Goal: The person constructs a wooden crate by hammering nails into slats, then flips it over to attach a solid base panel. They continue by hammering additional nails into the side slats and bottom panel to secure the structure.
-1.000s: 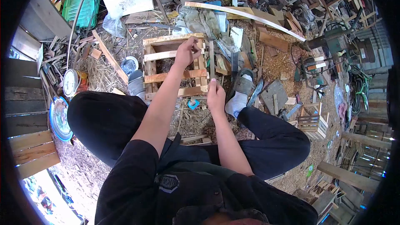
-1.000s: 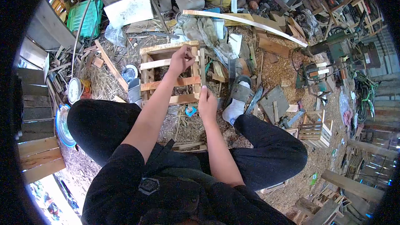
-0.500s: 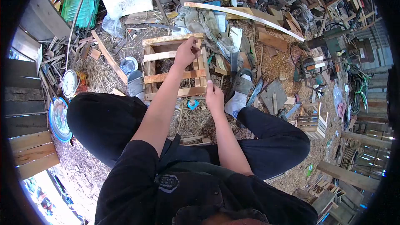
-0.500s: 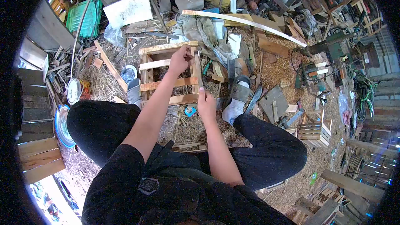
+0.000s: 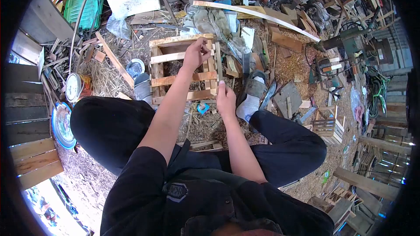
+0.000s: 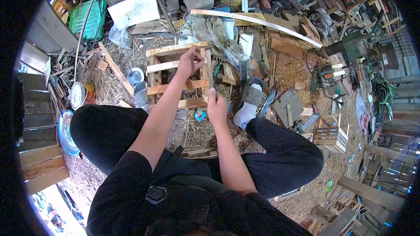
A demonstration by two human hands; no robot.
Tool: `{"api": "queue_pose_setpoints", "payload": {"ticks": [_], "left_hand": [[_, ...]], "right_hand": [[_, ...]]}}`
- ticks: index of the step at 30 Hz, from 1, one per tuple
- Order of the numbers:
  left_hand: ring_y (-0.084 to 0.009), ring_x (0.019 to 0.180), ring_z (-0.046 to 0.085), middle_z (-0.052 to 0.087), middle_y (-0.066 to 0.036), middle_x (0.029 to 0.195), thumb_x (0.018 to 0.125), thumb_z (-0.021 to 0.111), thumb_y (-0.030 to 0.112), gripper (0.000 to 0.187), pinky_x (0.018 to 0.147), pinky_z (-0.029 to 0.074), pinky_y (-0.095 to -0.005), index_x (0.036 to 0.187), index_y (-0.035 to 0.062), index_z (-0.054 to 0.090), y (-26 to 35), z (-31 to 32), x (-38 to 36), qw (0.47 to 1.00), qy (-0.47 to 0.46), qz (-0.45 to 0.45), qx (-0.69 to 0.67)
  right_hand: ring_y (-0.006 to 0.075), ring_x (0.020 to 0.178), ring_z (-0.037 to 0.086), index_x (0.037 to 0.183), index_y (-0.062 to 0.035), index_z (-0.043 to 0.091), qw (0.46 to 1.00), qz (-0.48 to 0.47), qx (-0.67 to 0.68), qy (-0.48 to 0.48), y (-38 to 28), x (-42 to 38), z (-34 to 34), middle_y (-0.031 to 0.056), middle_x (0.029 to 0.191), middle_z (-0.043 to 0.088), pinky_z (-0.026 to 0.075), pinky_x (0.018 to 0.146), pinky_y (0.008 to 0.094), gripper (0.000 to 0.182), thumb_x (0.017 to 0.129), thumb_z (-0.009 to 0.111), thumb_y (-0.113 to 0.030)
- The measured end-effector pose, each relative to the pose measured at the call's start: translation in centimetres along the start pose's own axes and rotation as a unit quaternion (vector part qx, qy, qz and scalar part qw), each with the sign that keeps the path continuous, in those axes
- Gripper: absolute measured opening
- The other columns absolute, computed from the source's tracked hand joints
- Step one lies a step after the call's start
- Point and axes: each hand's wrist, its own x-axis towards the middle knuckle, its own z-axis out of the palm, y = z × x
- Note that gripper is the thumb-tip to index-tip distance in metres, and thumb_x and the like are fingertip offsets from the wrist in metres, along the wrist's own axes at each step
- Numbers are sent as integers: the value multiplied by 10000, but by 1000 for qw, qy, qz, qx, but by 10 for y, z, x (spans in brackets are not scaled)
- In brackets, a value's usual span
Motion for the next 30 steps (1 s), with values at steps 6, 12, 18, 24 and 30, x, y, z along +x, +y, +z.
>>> {"api": "queue_pose_setpoints", "payload": {"ticks": [6, 12, 18, 24, 30], "left_hand": [[-177, 730, 652, 667, -69, 795, 796, 803, -16, 412, 731, 557, -324, 1134, 46, 577, 36, -5, -2, 992, 7, -43, 118], [-153, 732, 648, 675, -61, 783, 798, 801, -28, 412, 726, 552, -310, 1136, 47, 577, 18, -3, -1, 998, -4, -25, 54], [-101, 792, 650, 696, -52, 815, 800, 836, 16, 408, 784, 546, -281, 1120, 28, 583, 26, -5, -2, 992, -2, -60, 108], [-107, 767, 650, 700, -49, 818, 806, 826, 15, 388, 774, 552, -282, 1109, 19, 583, -17, 2, 3, 964, -5, -75, -255], [-217, 758, 690, 700, -94, 806, 783, 818, 12, 436, 745, 567, -356, 1147, 31, 578, -4, 1, 2, 998, -3, -45, -51]], "right_hand": [[402, 767, 671, 941, 43, 690, 991, 47, -125, -28, 17, 7, -1, 240, 771, 675, 502, 747, 478, 583, 1096, 466, -473], [142, 609, 530, 737, -38, 562, 999, -42, 33, -1, -2, 0, 0, 19, 631, 521, 442, 618, 358, 576, 1112, 479, -467], [372, 749, 663, 949, 38, 688, 991, -2, -134, 1, 8, 3, -2, 204, 749, 670, 501, 737, 473, 603, 1103, 449, -494], [354, 780, 683, 964, 34, 702, 1000, -10, -16, -19, 8, 5, -1, 204, 787, 694, 509, 759, 457, 619, 1097, 453, -517], [137, 450, 491, 795, -22, 603, 999, -19, 4, 30, 8, 3, 6, 17, 578, 518, 384, 450, 348, 551, 1098, 505, -471]]}}
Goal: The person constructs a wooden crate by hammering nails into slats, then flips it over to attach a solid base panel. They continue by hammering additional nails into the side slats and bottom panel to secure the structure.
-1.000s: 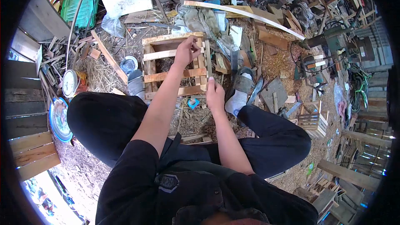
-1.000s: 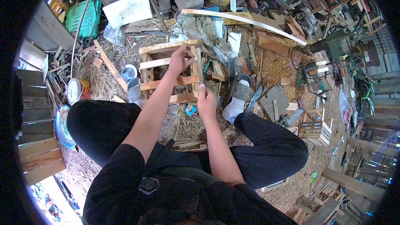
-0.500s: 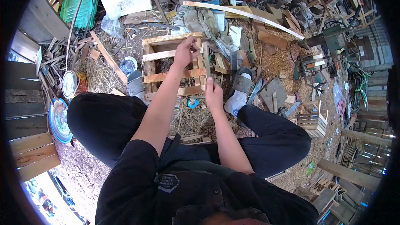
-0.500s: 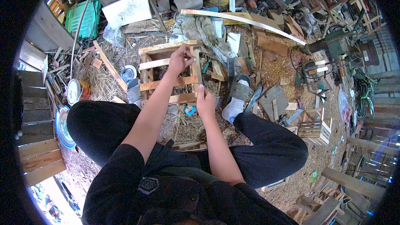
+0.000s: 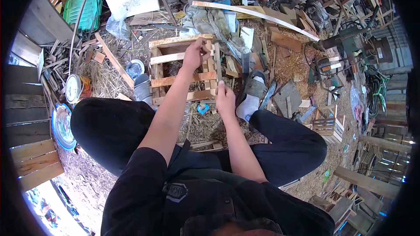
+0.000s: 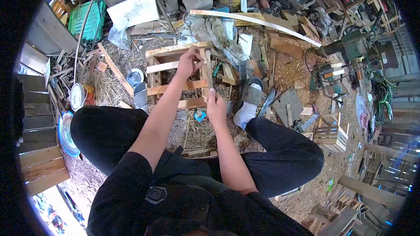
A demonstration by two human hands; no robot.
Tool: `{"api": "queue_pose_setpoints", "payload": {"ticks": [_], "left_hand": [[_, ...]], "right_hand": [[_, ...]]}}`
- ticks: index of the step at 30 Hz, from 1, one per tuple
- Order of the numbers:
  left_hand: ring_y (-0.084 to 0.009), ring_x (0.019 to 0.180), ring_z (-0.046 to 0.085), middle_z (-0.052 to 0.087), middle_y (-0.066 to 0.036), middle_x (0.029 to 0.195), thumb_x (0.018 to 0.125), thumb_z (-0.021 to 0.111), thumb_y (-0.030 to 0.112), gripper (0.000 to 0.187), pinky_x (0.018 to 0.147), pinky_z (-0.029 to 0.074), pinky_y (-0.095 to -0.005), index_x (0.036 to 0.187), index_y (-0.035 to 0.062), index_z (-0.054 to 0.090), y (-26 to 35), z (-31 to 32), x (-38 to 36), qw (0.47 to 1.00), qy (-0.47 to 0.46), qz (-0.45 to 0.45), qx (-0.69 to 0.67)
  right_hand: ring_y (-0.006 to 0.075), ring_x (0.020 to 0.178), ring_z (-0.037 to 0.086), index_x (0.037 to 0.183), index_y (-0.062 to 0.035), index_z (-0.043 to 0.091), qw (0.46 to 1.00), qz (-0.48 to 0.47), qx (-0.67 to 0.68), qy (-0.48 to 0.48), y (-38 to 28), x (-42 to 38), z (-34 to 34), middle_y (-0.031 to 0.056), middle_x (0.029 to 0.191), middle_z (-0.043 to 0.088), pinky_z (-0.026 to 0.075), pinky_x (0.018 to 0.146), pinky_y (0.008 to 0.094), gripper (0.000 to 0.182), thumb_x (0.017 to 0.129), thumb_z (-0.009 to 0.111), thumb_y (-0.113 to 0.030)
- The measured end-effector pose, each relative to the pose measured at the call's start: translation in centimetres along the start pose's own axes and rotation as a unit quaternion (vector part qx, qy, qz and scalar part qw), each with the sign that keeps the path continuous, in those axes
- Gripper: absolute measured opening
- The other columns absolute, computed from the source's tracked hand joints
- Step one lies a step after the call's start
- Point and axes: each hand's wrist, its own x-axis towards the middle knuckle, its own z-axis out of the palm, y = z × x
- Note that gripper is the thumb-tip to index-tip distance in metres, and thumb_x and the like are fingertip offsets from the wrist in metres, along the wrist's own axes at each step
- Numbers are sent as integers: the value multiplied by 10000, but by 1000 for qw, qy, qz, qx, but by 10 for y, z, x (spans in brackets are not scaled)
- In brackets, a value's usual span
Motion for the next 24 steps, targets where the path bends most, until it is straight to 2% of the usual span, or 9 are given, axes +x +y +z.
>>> {"api": "queue_pose_setpoints", "payload": {"ticks": [4, 6, 10, 12, 16, 18, 19, 21, 24], "left_hand": [[-218, 766, 710, 697, -96, 789, 776, 822, 5, 436, 739, 573, -363, 1134, 34, 577, 18, -2, -2, 994, 7, 19, 105], [-138, 790, 709, 742, -75, 857, 807, 825, 59, 398, 772, 571, -299, 1132, 40, 596, 30, -4, -6, 987, 6, -5, 159], [-139, 797, 712, 740, -70, 848, 806, 823, 63, 392, 788, 575, -305, 1125, 40, 598, 26, -4, -5, 987, 13, -9, 161], [-183, 816, 740, 741, -83, 851, 792, 830, 70, 413, 784, 585, -326, 1131, 31, 597, 20, -4, -3, 995, -6, -7, 94], [-176, 818, 736, 745, -76, 858, 800, 829, 66, 416, 789, 581, -317, 1142, 32, 596, 29, -5, -5, 991, -6, 0, 135], [-149, 826, 727, 745, -66, 862, 802, 832, 48, 421, 786, 574, -307, 1150, 28, 596, 34, -5, -6, 976, 3, -14, 218], [-149, 826, 727, 745, -66, 862, 802, 832, 48, 421, 786, 574, -307, 1150, 28, 596, 32, -5, -6, 976, 3, -13, 219], [-158, 838, 733, 751, -72, 876, 797, 831, 25, 420, 783, 571, -299, 1147, 31, 599, 25, -3, -6, 992, 6, -15, 129], [-149, 836, 730, 746, -73, 872, 792, 832, 15, 428, 773, 568, -301, 1150, 35, 599, 9, -3, -2, 993, -1, 18, 115]], "right_hand": [[134, 463, 524, 788, -20, 614, 998, -20, 58, -8, 7, 3, 0, 38, 581, 544, 400, 452, 342, 570, 1089, 512, -494], [375, 764, 687, 966, 32, 705, 994, 38, -88, -45, 13, 6, -1, 209, 787, 699, 508, 743, 464, 605, 1097, 460, -506], [351, 728, 671, 965, 28, 702, 992, 57, -105, -50, 4, 2, -1, 201, 769, 689, 500, 721, 452, 587, 1104, 455, -486], [397, 737, 665, 958, 32, 698, 999, 24, -18, -42, -10, -5, -5, 235, 780, 683, 499, 733, 483, 614, 1096, 449, -512], [383, 732, 667, 941, 33, 696, 998, -56, -31, -8, -12, -7, -4, 219, 780, 690, 496, 729, 481, 626, 1091, 457, -526], [372, 728, 668, 935, 33, 692, 985, 118, -91, -84, 1, 2, -3, 211, 787, 695, 491, 705, 458, 582, 1097, 480, -483], [372, 728, 668, 935, 33, 692, 985, 118, -89, -84, 2, 2, -2, 211, 787, 695, 491, 705, 458, 582, 1097, 480, -483], [386, 734, 664, 933, 39, 683, 997, 37, -58, -18, -1, -2, -1, 223, 797, 693, 487, 704, 463, 585, 1096, 477, -484], [419, 769, 663, 954, 41, 691, 999, 21, 1, -32, -11, -6, -6, 246, 825, 699, 499, 736, 471, 613, 1086, 474, -517]]}}
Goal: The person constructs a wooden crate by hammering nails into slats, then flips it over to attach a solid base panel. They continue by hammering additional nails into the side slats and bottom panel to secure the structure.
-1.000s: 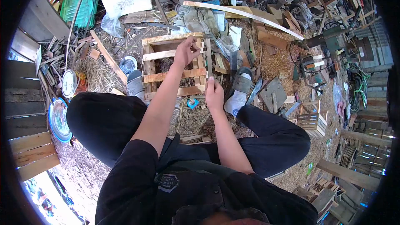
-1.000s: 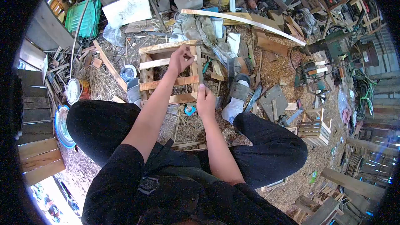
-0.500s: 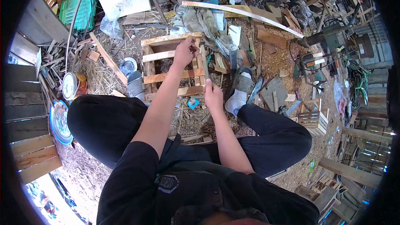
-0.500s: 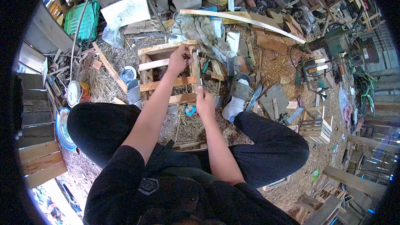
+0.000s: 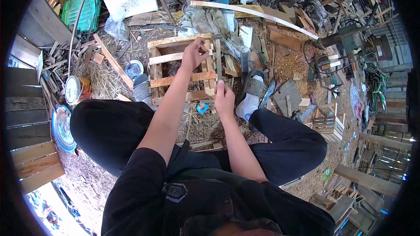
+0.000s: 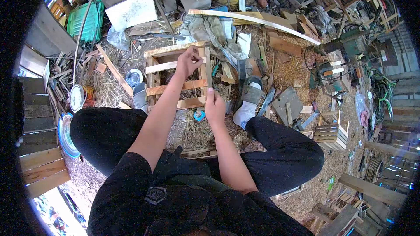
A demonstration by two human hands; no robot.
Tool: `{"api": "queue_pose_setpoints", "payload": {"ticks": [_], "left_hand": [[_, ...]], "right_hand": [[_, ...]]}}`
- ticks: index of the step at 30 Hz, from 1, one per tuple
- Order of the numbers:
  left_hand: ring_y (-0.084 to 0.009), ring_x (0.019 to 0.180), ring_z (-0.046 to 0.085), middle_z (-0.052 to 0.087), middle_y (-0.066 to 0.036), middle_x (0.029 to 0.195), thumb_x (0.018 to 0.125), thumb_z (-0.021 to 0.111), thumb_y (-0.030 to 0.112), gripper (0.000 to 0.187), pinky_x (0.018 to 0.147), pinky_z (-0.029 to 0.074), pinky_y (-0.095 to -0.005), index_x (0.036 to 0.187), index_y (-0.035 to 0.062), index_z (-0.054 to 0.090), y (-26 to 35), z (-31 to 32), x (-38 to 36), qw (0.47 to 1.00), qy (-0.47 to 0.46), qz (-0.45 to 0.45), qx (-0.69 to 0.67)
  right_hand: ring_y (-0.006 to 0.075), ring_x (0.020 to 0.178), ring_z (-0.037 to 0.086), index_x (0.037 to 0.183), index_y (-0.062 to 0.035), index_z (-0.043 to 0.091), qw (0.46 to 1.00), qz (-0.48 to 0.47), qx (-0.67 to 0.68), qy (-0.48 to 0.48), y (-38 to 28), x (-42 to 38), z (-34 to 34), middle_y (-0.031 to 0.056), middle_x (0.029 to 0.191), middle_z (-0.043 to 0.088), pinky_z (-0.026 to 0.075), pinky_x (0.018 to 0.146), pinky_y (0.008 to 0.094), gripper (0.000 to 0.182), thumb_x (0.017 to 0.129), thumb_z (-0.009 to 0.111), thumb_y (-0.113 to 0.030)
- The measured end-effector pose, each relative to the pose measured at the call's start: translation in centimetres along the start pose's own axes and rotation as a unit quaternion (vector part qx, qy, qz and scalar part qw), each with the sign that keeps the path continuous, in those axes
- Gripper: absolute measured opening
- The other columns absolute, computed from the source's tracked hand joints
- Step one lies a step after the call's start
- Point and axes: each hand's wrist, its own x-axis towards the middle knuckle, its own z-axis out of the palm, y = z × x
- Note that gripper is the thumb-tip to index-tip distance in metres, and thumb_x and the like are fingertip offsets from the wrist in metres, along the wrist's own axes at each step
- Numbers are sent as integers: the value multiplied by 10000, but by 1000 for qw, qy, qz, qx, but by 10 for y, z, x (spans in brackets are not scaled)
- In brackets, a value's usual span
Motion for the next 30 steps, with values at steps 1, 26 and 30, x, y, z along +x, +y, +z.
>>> {"api": "queue_pose_setpoints", "payload": {"ticks": [1, 26, 30], "left_hand": [[-149, 836, 730, 746, -73, 872, 792, 832, 15, 428, 773, 568, -301, 1150, 35, 599, -1, 0, 0, 1000, 1, 0, 0], [-431, 1351, 466, 541, -218, 1417, 989, 587, 213, 408, 1148, 342, -560, 1370, 72, 553, 1, -25, 16, 899, 158, 30, 408], [-472, 1472, 389, 454, -289, 1563, 1027, 562, 329, 521, 1219, 269, -604, 1456, 36, 523, -10, -14, 24, 861, 182, 16, 475]], "right_hand": [[419, 769, 663, 954, 41, 691, 1000, 0, 0, 0, 1, 0, 1, 246, 825, 699, 499, 736, 471, 613, 1086, 474, -517], [308, 658, 600, 831, 25, 616, 999, 3, -34, 5, 35, 2, 7, 157, 680, 601, 466, 671, 437, 545, 1111, 459, -416], [353, 675, 624, 889, 32, 635, 999, -41, -32, 4, 4, -6, 1, 190, 726, 637, 475, 685, 459, 522, 1109, 458, -406]]}}
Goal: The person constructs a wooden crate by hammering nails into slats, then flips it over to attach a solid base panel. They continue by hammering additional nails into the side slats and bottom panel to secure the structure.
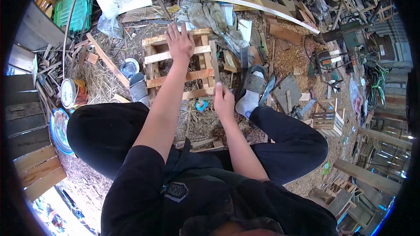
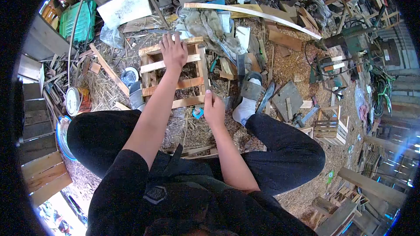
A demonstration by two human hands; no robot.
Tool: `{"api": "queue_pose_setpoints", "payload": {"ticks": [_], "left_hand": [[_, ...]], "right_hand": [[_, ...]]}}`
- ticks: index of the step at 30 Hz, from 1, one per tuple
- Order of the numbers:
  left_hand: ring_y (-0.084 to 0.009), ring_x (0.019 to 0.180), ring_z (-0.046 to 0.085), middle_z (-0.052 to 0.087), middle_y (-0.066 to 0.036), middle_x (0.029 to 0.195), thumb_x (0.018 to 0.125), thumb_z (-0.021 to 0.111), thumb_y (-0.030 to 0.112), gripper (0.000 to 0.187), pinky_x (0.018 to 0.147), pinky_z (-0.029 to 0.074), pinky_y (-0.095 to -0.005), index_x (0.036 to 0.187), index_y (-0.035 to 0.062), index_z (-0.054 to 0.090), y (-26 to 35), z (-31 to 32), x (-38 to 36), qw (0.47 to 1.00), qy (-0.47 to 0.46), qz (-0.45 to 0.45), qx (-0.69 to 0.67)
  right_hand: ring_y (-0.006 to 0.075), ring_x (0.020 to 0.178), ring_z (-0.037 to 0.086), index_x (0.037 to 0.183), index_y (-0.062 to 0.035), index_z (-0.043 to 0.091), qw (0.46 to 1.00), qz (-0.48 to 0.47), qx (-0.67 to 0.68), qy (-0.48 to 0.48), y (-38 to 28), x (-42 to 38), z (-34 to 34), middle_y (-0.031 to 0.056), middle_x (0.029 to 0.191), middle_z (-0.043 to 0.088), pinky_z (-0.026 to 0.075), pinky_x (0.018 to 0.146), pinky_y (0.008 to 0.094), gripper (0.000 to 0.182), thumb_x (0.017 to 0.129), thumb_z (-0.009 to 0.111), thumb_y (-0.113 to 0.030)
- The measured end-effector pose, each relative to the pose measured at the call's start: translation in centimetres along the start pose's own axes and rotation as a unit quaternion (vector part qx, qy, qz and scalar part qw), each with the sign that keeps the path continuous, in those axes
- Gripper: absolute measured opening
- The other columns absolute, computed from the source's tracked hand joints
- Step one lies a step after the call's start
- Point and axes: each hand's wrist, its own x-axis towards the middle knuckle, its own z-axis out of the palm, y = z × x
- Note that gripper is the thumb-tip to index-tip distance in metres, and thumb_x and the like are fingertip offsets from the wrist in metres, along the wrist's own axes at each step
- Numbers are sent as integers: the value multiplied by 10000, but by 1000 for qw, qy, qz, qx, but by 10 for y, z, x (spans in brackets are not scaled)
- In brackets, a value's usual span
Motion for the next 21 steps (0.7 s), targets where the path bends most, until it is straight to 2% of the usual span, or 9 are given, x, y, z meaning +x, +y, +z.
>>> {"api": "queue_pose_setpoints", "payload": {"ticks": [4, 6, 10, 12, 13, 16, 18, 20, 21], "left_hand": [[-474, 1511, 338, 422, -287, 1582, 1066, 480, 366, 532, 1257, 221, -588, 1492, 49, 509, -3, 1, 0, 999, -31, -21, 22], [-469, 1511, 339, 421, -284, 1586, 1064, 484, 364, 533, 1256, 219, -595, 1496, 52, 507, -1, -1, 0, 999, -26, -22, 18], [-467, 1510, 339, 411, -294, 1589, 1067, 471, 365, 548, 1258, 220, -590, 1512, 47, 500, 0, -4, 3, 996, -65, -28, 50], [-466, 1510, 340, 415, -299, 1585, 1067, 468, 366, 553, 1258, 221, -589, 1512, 40, 499, -1, -3, 2, 996, -67, -32, 46], [-466, 1509, 341, 419, -303, 1582, 1067, 465, 367, 557, 1259, 222, -589, 1511, 32, 498, -2, -3, 1, 996, -66, -31, 42], [-472, 1504, 344, 436, -308, 1568, 1063, 472, 368, 566, 1261, 214, -589, 1509, 19, 498, -3, 0, 0, 997, -63, -28, 41], [-476, 1500, 348, 449, -310, 1559, 1060, 477, 368, 558, 1261, 210, -591, 1494, 18, 510, -3, 2, 0, 997, -51, -30, 43], [-480, 1497, 352, 461, -311, 1549, 1057, 482, 367, 550, 1262, 206, -592, 1478, 16, 522, -4, 6, 2, 998, -38, -33, 47], [-482, 1493, 357, 466, -312, 1545, 1056, 482, 367, 534, 1263, 201, -592, 1453, 13, 538, -4, 5, 2, 998, -39, -36, 36]], "right_hand": [[402, 711, 646, 937, 33, 661, 999, -37, 7, -5, -9, -1, 1, 223, 775, 668, 487, 710, 472, 516, 1108, 463, -412], [328, 661, 625, 893, 31, 636, 997, -30, -62, 40, 0, 2, 9, 188, 722, 631, 480, 679, 446, 515, 1111, 466, -403], [305, 642, 598, 851, 28, 609, 992, 38, -120, 28, -3, 5, 2, 163, 678, 588, 467, 662, 425, 505, 1113, 466, -380], [369, 657, 609, 837, 25, 611, 999, 23, 12, 26, -4, 5, 0, 182, 673, 588, 474, 668, 445, 503, 1108, 470, -375], [444, 697, 611, 847, 20, 629, 999, 6, 34, 29, -6, 1, -1, 208, 687, 604, 481, 688, 471, 506, 1100, 482, -392], [426, 720, 630, 867, 29, 646, 993, -82, -42, 75, 1, -6, 8, 214, 718, 628, 491, 701, 459, 521, 1094, 495, -415], [438, 774, 649, 926, 44, 669, 993, -40, -92, 61, -1, 0, 7, 239, 777, 663, 506, 727, 452, 531, 1096, 494, -428], [142, 614, 515, 830, 2, 577, 982, 58, -178, 15, -6, 7, 0, 53, 640, 559, 432, 603, 376, 478, 1117, 496, -372], [160, 617, 560, 814, 0, 585, 996, 28, -77, 34, -10, 6, 0, 58, 647, 567, 440, 608, 392, 514, 1114, 496, -408]]}}
